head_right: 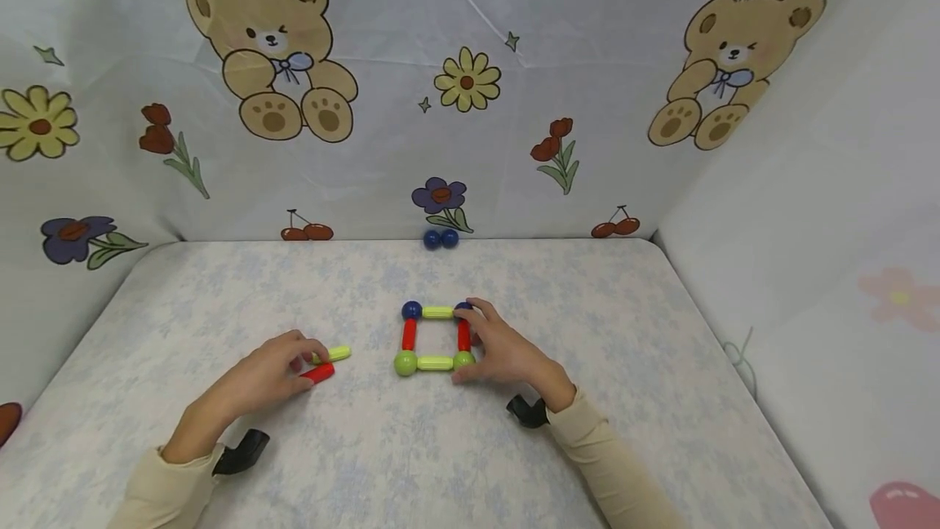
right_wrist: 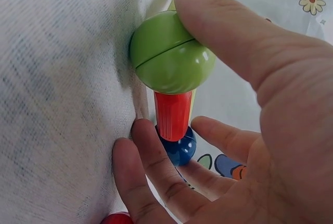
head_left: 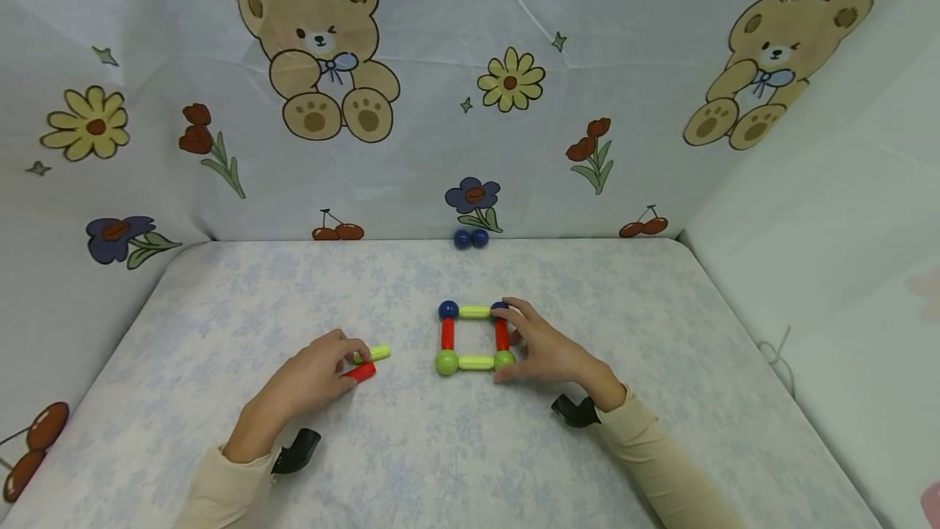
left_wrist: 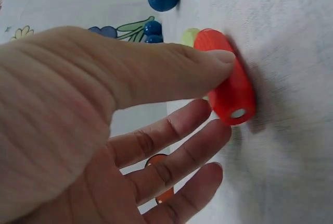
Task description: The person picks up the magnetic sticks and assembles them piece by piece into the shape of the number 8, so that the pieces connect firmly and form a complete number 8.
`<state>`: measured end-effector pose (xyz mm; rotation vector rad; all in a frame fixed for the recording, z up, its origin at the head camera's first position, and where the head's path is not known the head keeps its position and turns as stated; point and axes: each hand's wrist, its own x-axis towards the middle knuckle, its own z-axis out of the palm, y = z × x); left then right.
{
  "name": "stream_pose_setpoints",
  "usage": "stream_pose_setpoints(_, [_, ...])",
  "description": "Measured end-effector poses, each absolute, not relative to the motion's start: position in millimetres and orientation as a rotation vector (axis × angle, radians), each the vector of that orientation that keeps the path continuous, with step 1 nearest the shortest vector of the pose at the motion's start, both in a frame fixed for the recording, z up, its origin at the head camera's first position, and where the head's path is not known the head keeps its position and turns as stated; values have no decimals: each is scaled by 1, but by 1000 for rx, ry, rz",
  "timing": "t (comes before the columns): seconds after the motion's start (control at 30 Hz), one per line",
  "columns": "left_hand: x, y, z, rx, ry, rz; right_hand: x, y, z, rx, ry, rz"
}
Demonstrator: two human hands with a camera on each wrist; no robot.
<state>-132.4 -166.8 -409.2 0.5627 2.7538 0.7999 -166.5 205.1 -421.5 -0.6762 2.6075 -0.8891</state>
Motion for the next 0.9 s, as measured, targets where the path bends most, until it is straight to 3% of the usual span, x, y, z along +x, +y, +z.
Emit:
stream_pose_setpoints(0.4, [-128,-166,-414,606,2748,813,-165,209,-425,-719,2612,-920])
stream_pose_setpoints(0.9, [-124,-132,-424,880,2410,1206,-166,209,-422,-720,2628,-849])
